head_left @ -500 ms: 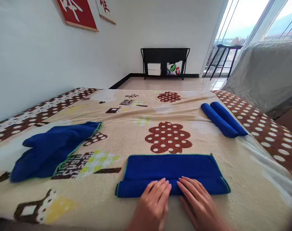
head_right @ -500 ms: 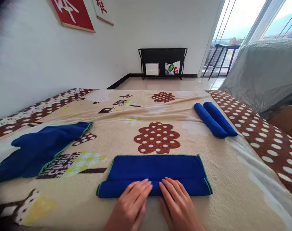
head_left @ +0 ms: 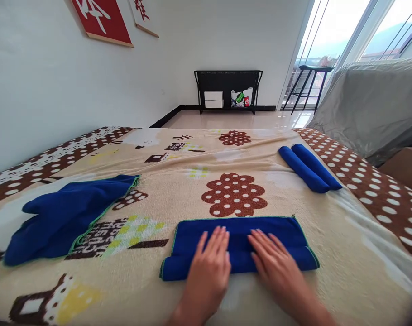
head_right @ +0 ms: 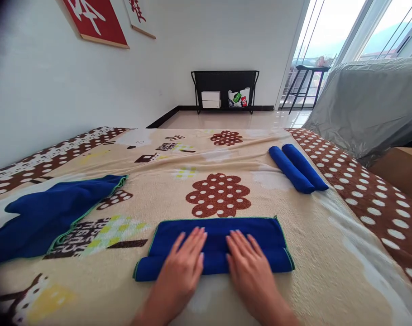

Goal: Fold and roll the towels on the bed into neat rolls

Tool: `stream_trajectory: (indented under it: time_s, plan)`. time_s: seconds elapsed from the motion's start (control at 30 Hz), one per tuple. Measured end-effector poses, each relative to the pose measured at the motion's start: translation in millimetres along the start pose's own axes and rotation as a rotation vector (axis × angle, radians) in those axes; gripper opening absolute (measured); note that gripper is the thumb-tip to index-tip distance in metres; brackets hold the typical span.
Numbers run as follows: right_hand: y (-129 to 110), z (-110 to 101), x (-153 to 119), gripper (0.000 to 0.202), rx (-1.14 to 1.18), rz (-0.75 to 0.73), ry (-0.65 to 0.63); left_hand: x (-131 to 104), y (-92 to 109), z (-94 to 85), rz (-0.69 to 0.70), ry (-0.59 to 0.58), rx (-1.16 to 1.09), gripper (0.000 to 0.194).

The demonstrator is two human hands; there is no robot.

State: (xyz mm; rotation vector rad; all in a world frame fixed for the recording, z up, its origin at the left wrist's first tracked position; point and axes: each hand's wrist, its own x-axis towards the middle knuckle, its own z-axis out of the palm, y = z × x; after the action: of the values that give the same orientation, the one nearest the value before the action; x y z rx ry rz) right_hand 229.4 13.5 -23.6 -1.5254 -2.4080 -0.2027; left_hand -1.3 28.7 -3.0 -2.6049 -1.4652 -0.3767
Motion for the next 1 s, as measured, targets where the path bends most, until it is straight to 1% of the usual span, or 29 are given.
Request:
stream_trajectory:
  time_s: [0.03,0.07,0.1,0.13,0.17,0.23,0.3,0.37,0.43,0.6,0.77,1.0]
  plan:
    - [-8,0,12,0.046,0.048,-0.054,-0.064,11,7,1.1,0.043,-0.062,-0.057,0.051]
    - [-10,1,20,0.046,0.083,-0.069,-0.116,18,8,2.4,0.058,-0.112,-0.098,0.051]
    - [-6,2,23,0.048,0.1,-0.037,-0.147,21,4,3.6,0.038,-0.141,-0.116,0.051]
    - [5,4,22,0.05,0.102,0.029,-0.159,20,-5,4.8,-0.012,-0.151,-0.112,0.053]
    - [20,7,18,0.054,0.097,0.113,-0.156,15,-18,5.8,-0.083,-0.146,-0.091,0.054]
    - [58,12,2,0.061,0.099,0.25,-0.144,-1,-46,7.8,-0.233,-0.122,-0.031,0.058]
    - [88,16,-15,0.062,0.133,0.3,-0.16,-16,-66,9.4,-0.33,-0.113,0.008,0.06]
    - [103,19,-24,0.062,0.169,0.306,-0.181,-25,-74,10.4,-0.359,-0.121,0.017,0.061]
    - [104,20,-26,0.062,0.183,0.313,-0.179,-27,-72,11.0,-0.364,-0.134,0.01,0.062]
    - [94,21,-22,0.061,0.192,0.314,-0.152,-24,-68,11.3,-0.371,-0.15,-0.01,0.062]
    - [97,21,-24,0.061,0.187,0.303,-0.123,-24,-70,10.7,-0.379,-0.166,-0.016,0.061]
    - [97,20,-24,0.06,0.199,0.302,-0.146,-23,-67,8.7,-0.372,-0.146,-0.018,0.061]
